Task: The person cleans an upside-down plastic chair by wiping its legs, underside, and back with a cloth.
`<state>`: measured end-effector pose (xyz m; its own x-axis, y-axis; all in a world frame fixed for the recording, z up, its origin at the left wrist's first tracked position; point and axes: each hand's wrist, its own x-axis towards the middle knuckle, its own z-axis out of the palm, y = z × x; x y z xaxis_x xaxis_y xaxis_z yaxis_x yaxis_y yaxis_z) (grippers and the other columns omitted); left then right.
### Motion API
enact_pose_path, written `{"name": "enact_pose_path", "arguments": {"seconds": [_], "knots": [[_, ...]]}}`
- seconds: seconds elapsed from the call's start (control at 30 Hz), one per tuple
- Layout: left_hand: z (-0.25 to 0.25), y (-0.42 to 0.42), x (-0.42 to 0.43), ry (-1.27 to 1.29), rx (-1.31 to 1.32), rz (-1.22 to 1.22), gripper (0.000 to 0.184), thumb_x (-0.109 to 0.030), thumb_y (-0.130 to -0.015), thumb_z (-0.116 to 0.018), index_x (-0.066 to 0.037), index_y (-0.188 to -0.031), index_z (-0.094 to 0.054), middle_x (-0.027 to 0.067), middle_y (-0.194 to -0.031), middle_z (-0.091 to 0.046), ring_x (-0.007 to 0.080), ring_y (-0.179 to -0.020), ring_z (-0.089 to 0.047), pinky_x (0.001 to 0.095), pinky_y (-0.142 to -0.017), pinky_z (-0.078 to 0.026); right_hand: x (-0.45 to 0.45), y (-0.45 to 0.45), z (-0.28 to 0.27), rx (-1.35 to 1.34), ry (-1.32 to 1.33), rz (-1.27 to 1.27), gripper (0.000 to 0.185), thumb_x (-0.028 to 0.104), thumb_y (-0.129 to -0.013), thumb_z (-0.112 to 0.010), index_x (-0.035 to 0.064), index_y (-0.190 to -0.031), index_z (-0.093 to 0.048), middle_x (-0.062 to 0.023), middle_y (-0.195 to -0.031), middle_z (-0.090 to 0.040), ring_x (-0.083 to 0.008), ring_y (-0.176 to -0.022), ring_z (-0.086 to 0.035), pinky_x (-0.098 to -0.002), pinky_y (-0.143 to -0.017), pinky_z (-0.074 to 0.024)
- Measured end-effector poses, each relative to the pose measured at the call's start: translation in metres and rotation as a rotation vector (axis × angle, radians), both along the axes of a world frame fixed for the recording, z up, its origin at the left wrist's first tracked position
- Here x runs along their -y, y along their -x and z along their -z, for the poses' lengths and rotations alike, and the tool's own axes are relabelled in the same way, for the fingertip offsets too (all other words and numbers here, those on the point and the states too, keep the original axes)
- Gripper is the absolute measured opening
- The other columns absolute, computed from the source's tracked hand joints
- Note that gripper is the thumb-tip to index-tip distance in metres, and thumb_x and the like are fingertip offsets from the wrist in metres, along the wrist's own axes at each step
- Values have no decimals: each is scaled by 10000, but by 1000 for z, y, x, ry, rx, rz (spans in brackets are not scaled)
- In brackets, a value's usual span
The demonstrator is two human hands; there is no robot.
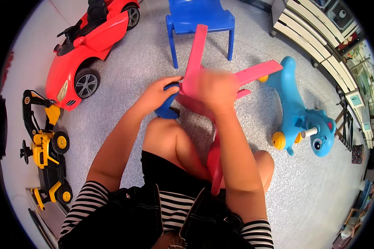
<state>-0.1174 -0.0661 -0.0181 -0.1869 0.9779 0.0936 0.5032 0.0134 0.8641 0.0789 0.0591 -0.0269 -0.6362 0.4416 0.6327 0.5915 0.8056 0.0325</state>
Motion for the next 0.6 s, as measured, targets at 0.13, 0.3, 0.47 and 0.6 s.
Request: {"name": "enact_pose_path", "arguments": {"seconds": [0.13,0.3,0.47,0.6], "knots": [[-2,-14,-7,45,-163,-120,286,-151,-976,-660,-34,-1236,-686,188,-1205,-690,311,-1092,-659,378,-978,-493,3,-4,-2,5,12,13,138,194,-777,-696,129,-898,-677,-76,-807,-650,-314,-715,-632,-485,-648,-478],[-11,-7,-24,271,-233,-185,186,-220,-968,-639,-81,-1050,-731,231,-1134,-684,438,-1039,-646,475,-883,-512,13,1,-24,-165,263,-15,110,190,-788,-693,115,-867,-681,-96,-778,-647,-333,-683,-610,-479,-644,-465],[1,2,-19,280,143,-210,269,-246,-1040,-585,-48,-1169,-715,129,-1146,-727,255,-1039,-670,368,-928,-505,6,3,-11,-29,84,41,98,205,-779,-682,127,-835,-662,-96,-769,-636,-325,-688,-612,-482,-646,-463],[5,6,0,158,472,-78,307,-225,-1061,-577,-45,-1295,-662,81,-1229,-704,193,-1177,-624,336,-1037,-470,8,0,-12,16,22,59,100,220,-769,-668,140,-819,-633,-82,-777,-624,-319,-715,-623,-492,-647,-467]]}}
